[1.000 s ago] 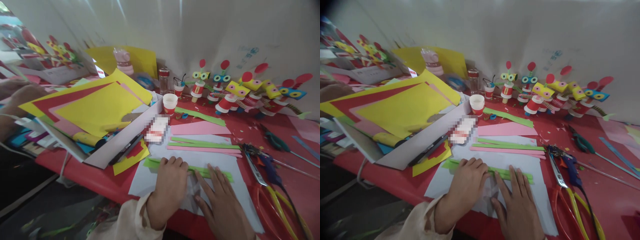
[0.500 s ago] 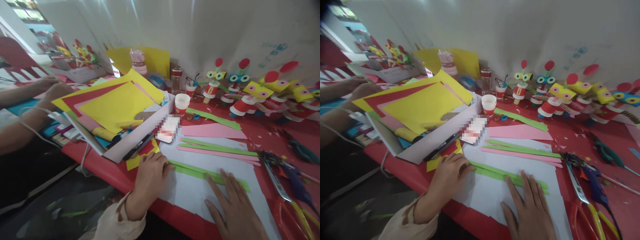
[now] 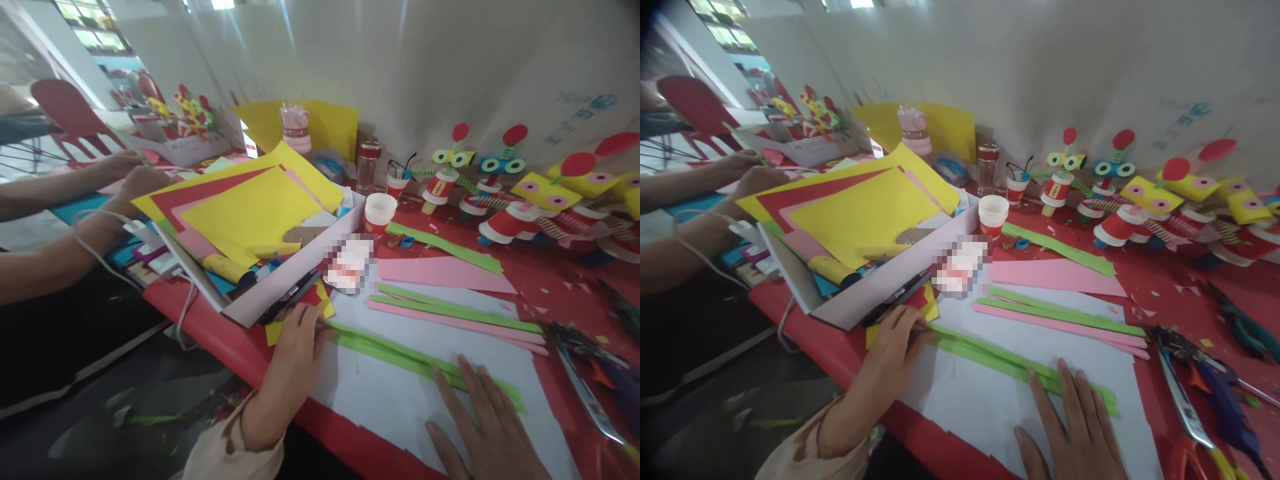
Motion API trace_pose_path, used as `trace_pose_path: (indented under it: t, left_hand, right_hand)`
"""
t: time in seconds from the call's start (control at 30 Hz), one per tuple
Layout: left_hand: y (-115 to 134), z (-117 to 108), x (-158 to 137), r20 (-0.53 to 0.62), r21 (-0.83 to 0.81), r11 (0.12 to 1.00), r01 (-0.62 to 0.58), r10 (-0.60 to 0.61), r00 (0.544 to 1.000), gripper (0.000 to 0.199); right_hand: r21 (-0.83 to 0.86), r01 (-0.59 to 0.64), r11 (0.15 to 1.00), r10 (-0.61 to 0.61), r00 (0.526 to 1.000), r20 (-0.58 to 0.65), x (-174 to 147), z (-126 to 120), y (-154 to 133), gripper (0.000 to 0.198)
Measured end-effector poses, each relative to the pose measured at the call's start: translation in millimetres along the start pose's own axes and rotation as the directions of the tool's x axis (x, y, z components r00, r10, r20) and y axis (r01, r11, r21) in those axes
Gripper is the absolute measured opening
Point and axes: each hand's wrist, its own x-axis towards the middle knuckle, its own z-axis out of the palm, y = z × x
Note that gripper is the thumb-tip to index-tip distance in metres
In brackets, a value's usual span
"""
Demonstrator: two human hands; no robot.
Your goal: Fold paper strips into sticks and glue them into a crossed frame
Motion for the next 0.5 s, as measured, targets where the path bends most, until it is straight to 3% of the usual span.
trace_pose_path:
  t: [0.07, 0.17, 0.23, 0.3, 0.33, 0.4, 0.5]
  left_hand:
    - [1, 0, -2, -0.038, -0.002, 1.000, 0.001, -0.001, 0.999, 0.019]
    - [14, 0, -8, -0.071, 0.133, 0.991, -0.027, 0.037, 0.997, 0.049]
    - [33, 4, -15, -0.018, 0.193, 0.966, -0.175, 0.182, 0.983, 0.059]
    - [54, 11, -21, 0.159, 0.134, 0.889, -0.437, 0.416, 0.895, 0.054]
    - [63, 16, -24, 0.218, 0.118, 0.861, -0.496, 0.464, 0.858, 0.050]
    - [76, 25, -29, 0.266, 0.102, 0.866, -0.490, 0.451, 0.852, 0.047]
    - [77, 32, -33, 0.279, 0.101, 0.914, -0.394, 0.354, 0.893, 0.061]
  right_hand:
    - [-0.005, -0.003, 1.000, 0.003, 1.000, 0.017, 0, 0, 0, 0.073]
    - [-0.018, 0.006, 1.000, -0.006, 1.000, 0.022, 0, 1, 0, 0.070]
    - [-0.024, 0.016, 1.000, -0.016, 1.000, -0.001, 1, 2, 0, 0.069]
    - [-0.022, 0.018, 1.000, -0.018, 1.000, -0.025, 1, 3, 0, 0.070]
    - [-0.023, 0.019, 1.000, -0.020, 0.999, -0.037, 1, 4, 0, 0.070]
    - [-0.035, 0.037, 0.999, -0.039, 0.998, -0.045, 0, 5, 1, 0.071]
    - [-0.070, 0.061, 0.996, -0.064, 0.997, -0.043, -2, 7, 3, 0.074]
